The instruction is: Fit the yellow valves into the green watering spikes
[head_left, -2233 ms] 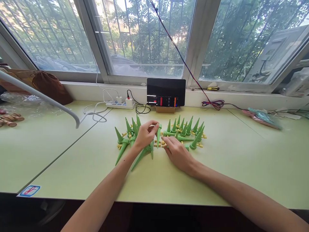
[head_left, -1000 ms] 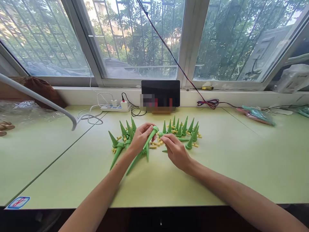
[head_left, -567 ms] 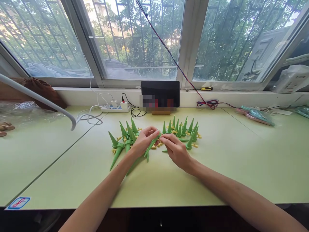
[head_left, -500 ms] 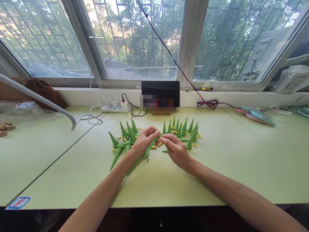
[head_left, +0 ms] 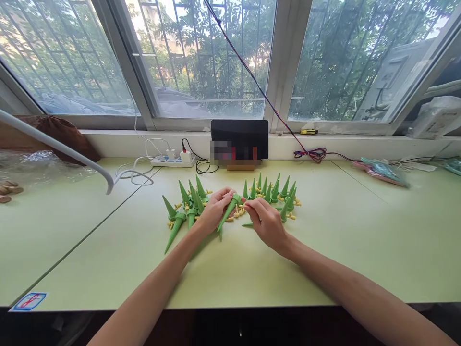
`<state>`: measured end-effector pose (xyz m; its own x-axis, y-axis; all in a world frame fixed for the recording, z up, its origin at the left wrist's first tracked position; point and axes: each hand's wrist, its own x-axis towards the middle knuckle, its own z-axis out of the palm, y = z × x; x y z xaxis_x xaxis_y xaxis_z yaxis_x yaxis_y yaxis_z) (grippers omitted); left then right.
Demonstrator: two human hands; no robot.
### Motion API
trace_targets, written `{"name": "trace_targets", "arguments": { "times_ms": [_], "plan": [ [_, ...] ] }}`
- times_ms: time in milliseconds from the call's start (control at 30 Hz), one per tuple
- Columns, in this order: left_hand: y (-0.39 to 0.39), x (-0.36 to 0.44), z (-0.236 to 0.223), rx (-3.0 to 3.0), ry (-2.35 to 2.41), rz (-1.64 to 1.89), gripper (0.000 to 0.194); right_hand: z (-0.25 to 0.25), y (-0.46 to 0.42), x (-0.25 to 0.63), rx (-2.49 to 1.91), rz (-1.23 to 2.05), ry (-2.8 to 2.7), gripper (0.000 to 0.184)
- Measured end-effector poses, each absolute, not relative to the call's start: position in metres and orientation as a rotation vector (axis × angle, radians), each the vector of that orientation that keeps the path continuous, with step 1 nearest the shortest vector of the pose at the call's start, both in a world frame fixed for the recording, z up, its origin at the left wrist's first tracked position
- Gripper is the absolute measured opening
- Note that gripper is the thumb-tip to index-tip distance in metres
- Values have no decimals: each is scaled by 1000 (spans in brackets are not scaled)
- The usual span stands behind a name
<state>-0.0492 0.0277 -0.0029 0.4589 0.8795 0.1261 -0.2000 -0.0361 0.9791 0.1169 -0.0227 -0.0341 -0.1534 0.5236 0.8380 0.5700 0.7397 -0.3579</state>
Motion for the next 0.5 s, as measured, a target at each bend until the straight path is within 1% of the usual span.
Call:
{"name": "trace_targets", "arguments": {
  "times_ms": [500],
  "plan": [
    [26,-48,-8,1380,694,956,32,-36,-20,116,-862,65,-1796,17]
  ]
}}
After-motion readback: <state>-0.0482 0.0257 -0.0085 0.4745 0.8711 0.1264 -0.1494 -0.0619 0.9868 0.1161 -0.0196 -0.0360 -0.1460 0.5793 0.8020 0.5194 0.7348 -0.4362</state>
